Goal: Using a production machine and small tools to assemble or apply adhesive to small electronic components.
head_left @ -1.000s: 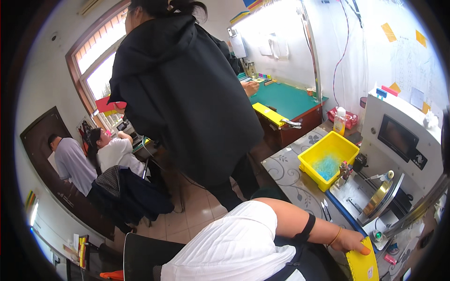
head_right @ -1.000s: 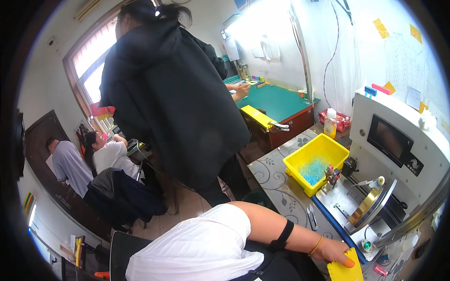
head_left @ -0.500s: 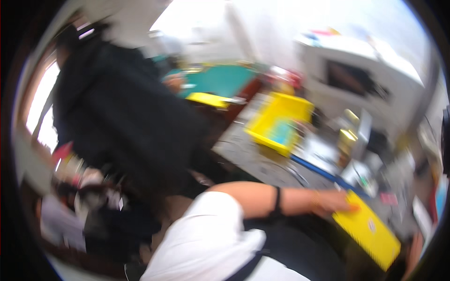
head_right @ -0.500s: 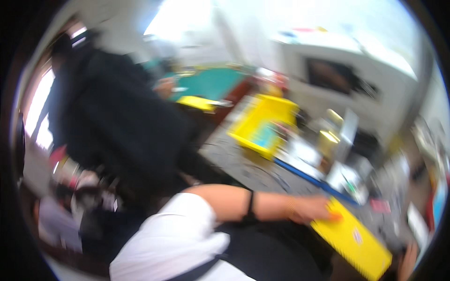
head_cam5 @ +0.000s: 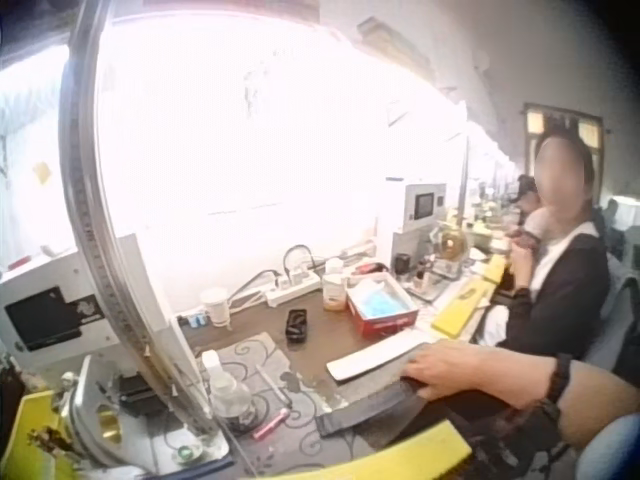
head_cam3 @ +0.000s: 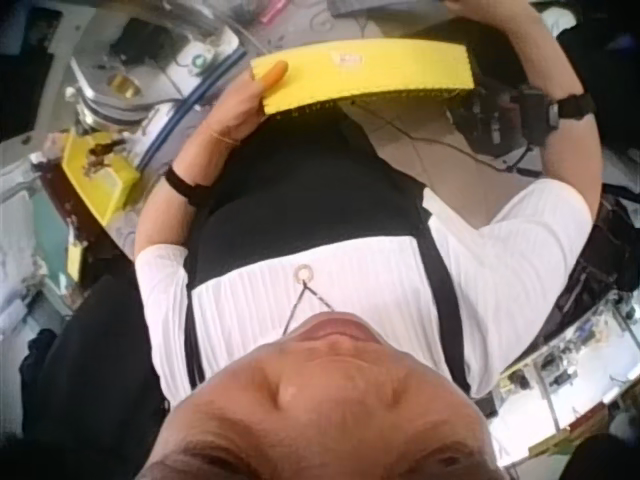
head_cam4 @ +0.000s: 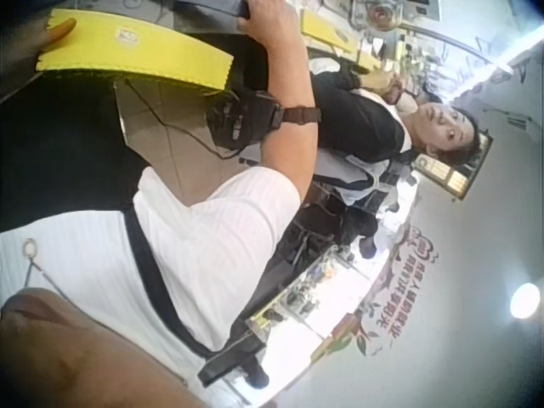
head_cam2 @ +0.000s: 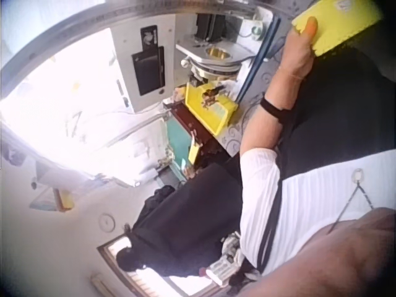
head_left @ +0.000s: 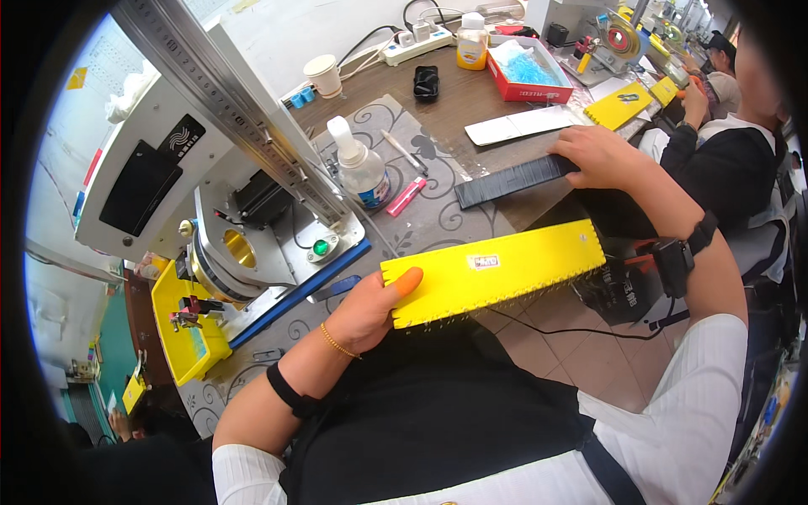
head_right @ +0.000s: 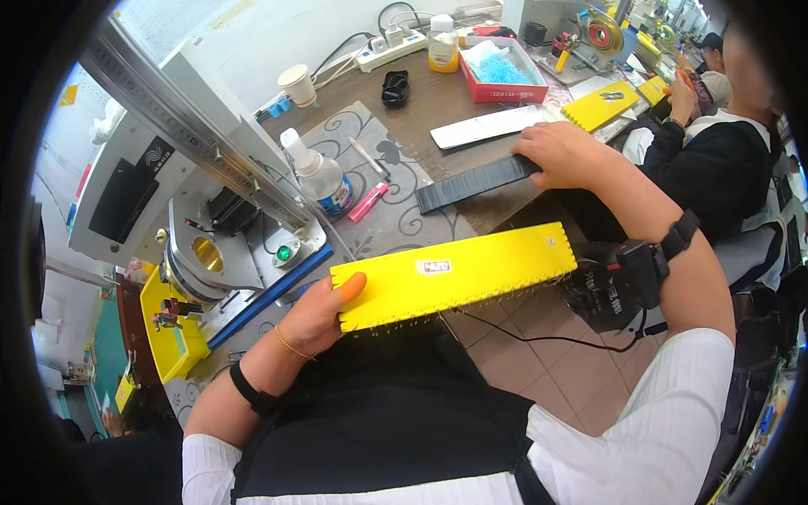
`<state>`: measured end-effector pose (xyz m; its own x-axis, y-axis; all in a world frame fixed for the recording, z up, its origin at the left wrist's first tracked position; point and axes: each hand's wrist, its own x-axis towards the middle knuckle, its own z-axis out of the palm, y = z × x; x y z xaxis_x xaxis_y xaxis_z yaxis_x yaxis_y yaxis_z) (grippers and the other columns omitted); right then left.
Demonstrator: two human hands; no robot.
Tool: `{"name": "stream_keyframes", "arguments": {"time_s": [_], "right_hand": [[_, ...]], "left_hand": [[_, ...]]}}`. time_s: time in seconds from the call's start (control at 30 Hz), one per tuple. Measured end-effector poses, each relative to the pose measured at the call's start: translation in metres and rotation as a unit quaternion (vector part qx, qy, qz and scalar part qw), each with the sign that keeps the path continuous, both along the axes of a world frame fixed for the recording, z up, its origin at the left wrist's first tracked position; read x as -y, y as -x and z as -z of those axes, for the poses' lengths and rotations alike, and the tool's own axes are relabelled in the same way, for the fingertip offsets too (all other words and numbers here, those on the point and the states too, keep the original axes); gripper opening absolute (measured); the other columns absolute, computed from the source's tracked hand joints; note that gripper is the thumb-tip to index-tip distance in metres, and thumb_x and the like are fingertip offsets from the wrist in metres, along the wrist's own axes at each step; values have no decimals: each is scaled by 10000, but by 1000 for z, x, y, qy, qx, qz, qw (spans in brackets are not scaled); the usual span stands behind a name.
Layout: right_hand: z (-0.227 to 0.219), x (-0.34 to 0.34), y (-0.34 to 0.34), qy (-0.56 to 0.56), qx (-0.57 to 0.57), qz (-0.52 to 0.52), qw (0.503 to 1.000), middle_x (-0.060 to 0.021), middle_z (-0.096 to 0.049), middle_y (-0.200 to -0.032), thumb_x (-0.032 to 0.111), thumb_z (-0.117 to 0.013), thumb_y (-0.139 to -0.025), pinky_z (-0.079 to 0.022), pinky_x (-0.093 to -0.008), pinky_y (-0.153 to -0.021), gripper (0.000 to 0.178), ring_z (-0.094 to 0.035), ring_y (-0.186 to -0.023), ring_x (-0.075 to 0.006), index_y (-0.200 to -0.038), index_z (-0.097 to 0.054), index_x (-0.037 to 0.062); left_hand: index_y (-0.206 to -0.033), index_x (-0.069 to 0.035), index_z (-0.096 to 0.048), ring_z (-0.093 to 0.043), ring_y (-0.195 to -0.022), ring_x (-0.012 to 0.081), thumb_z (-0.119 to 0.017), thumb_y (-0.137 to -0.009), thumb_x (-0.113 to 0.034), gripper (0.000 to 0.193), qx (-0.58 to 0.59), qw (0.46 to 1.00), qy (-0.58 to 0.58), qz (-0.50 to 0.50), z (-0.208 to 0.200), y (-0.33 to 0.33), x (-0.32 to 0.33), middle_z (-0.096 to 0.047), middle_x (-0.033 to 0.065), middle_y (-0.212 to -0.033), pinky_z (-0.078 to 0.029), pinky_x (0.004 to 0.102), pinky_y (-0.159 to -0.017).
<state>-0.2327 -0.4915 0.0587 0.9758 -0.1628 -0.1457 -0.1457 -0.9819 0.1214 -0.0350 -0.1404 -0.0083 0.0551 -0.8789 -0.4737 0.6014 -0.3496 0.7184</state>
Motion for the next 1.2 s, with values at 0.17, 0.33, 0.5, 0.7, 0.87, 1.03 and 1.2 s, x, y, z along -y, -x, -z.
{"name": "stream_keyframes", "arguments": {"time_s": [0.17,0.33,0.5,0.7,0.87,1.03,1.2], "right_hand": [[-11,0,-16,6,-49,9,999,-133,-598,-1078,180,-698,-737,-451,-392,-932,442,-567,-1076,-302,-1136,-579,34],[-20,2,-14,-52,14,12,998,-148,-590,-1127,170,-681,-746,-433,-384,-976,452,-558,-1098,-313,-1155,-557,22],[-12,-2,-7,-119,72,4,990,-156,-583,-1156,147,-672,-745,-436,-380,-979,459,-553,-1111,-327,-1169,-545,28],[24,-1,-6,-196,41,-14,980,-153,-581,-1153,119,-661,-760,-451,-394,-957,455,-552,-1102,-343,-1189,-533,33],[42,-1,-3,-204,8,-11,979,-145,-571,-1203,87,-656,-757,-452,-401,-971,443,-539,-1143,-336,-1178,-526,48],[44,-4,-8,-179,23,-16,983,-135,-581,-1163,98,-652,-768,-463,-404,-948,432,-559,-1102,-334,-1180,-534,43],[47,-3,-7,-166,36,-23,985,-129,-585,-1162,101,-653,-773,-470,-405,-934,429,-564,-1093,-331,-1183,-545,45]], "left_hand": [[-1273,-4,-516,-597,-1076,155,-581,-966,-310,438,-49,998,16,-45,6,14,27,-609,70,-1212,-463,297,-953],[-1269,-15,-512,-596,-1089,167,-572,-968,-317,431,-76,991,6,-106,23,13,46,-604,70,-1227,-462,303,-964],[-1276,-22,-508,-593,-1095,179,-545,-980,-336,434,-80,985,21,-148,32,13,57,-605,73,-1219,-460,314,-969],[-1291,1,-493,-534,-1179,194,-436,-1013,-415,503,-118,986,12,-115,11,6,51,-565,85,-1273,-404,359,-1031],[-1371,25,-423,-490,-1242,247,-448,-1012,-372,536,48,997,-54,13,-19,-8,33,-509,124,-1350,-379,382,-1065],[-1379,36,-380,-522,-1177,330,-724,-826,-289,729,700,706,86,67,-9,-2,14,-483,214,-1334,-439,406,-988],[-1401,38,-340,-434,-1251,374,-826,-687,-262,913,749,643,117,110,13,12,26,-460,226,-1337,-268,485,-1131]]}}
